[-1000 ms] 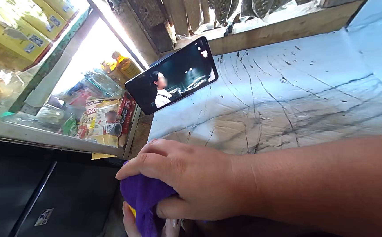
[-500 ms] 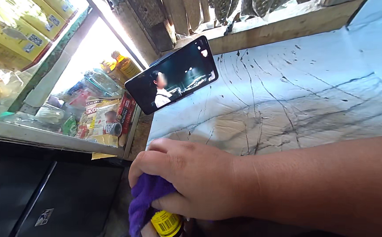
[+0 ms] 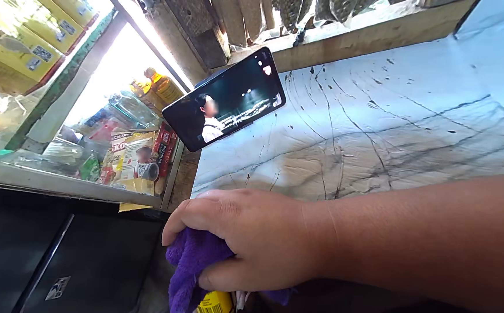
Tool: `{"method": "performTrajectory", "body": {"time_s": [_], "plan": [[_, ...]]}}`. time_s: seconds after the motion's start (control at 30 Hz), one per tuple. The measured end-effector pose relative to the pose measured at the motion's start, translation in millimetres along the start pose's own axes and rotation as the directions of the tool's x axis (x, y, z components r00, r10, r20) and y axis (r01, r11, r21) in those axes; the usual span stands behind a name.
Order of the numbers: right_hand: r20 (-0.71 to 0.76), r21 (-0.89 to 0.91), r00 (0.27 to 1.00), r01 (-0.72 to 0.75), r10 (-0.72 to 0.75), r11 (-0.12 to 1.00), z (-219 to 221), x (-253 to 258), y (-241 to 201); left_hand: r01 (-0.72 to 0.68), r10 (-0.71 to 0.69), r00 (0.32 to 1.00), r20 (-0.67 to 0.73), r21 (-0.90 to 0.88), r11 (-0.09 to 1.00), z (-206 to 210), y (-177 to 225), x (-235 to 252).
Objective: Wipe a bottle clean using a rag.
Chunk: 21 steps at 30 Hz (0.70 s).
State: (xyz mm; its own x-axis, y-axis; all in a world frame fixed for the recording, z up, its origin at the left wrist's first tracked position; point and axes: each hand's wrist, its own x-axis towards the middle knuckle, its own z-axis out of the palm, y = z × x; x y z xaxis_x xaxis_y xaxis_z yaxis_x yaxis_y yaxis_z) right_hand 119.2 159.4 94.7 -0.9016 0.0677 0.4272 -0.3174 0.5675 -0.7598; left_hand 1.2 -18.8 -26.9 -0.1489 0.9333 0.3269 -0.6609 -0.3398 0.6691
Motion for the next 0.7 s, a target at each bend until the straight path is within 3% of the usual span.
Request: {"method": "performTrajectory", "body": {"time_s": [0.1, 0.2, 0.27, 0.4, 0.47, 0.6, 0.7], "plan": [[-0.024, -0.011, 1.0, -0.02, 0.02, 1.0, -0.6, 0.9, 0.6, -0.096, 0.13, 0.985, -0.117, 0.254, 0.962, 19.9, 5.2, 9.0], [-0.054, -0.065, 0.998, -0.033, 0.029, 0.997, -0.7, 1.1, 1.4, -0.135, 0.311, 0.933, -0.179, 0.629, 0.766, 25.6, 10.4, 14.2], [-0.06, -0.074, 0.997, -0.053, 0.049, 0.996, -1.0, 0.5, 0.0, -0.15, 0.369, 0.915, -0.162, 0.712, 0.686, 29.0, 9.7, 17.1], [-0.057, -0.076, 0.997, -0.047, 0.043, 0.996, -1.0, 0.3, 0.9, -0.191, 0.301, 0.953, -0.041, 0.691, 0.698, 23.3, 7.4, 10.8], [-0.064, -0.072, 0.998, -0.018, 0.013, 0.997, 0.0, 0.5, 3.0, -0.176, 0.28, 0.958, -0.058, 0.653, 0.737, 23.1, 7.1, 9.6], [-0.043, -0.053, 0.999, 0.011, -0.014, 0.999, 1.0, 0.0, 4.2, -0.163, 0.199, 0.978, -0.054, 0.387, 0.908, 18.5, 5.7, 9.7], [-0.025, -0.114, 0.997, 0.063, -0.067, 0.991, 4.4, -1.2, 5.9, -0.231, 0.27, 0.955, -0.125, 0.261, 0.937, 3.4, 1.3, -2.9]]}}
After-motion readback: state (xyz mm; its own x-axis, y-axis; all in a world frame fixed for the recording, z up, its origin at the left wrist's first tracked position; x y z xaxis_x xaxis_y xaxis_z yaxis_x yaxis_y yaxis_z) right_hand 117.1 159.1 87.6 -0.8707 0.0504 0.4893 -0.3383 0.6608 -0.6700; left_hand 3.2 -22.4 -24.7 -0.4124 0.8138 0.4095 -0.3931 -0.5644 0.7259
